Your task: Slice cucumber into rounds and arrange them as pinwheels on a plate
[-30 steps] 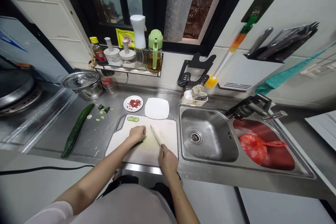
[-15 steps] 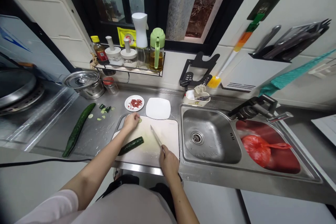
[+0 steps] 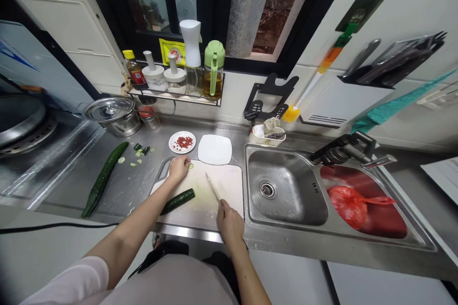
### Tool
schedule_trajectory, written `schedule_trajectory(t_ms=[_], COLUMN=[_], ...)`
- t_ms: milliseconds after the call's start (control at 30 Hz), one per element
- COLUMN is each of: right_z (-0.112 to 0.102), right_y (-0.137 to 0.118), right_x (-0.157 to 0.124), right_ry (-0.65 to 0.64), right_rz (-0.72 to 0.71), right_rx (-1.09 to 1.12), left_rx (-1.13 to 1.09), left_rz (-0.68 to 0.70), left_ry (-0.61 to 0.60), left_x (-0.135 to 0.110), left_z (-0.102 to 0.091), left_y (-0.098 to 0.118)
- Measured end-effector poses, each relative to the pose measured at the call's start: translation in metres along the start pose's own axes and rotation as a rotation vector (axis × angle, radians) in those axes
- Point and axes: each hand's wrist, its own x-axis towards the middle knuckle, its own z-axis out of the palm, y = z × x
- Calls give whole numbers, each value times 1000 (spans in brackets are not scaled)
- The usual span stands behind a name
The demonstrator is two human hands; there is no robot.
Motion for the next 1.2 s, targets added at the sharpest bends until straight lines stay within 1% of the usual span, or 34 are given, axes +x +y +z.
schedule_trajectory(t_ms=[167, 333, 400, 467, 533, 600, 667, 733, 833, 900, 967, 1067, 1200], right_z=[0, 2, 3, 3, 2, 1, -2, -4, -8, -8, -8, -5, -3], right_y=[-1, 0, 1, 1, 0, -1, -1, -2, -2, -2, -5, -12, -24], right_x=[0, 1, 2, 2, 2, 2, 3, 4, 9, 11, 12, 11, 7], right_ry=[1, 0, -3, -6, -9, -12, -15, -17, -29, -46, -63, -76, -87], right_rz=[0, -1, -1, -3, -8, -14, -13, 3, 13, -17, -74, -144, -166], right_rx=[-9, -14, -13, -10, -8, -8, -5, 3, 30, 69, 124, 168, 145], left_rx=[-3, -87, -193, -347, -492, -580, -594, -542, -402, -295, -215, -145, -94], left_rz=[-76, -141, -179, -210, -212, -183, -133, -73, 104, 212, 282, 331, 391], left_ry=[-8, 4, 53, 146, 244, 296, 288, 271, 203, 154, 115, 74, 44], left_x=[-1, 1, 1, -3, -12, -28, -50, -75, -109, -125, -134, -139, -140], left_z=[-1, -3, -5, -10, -14, -18, -20, -20, -18, -16, -13, -10, -4], left_y=[2, 2, 1, -2, -7, -12, -18, -23, -29, -32, -32, -29, -26])
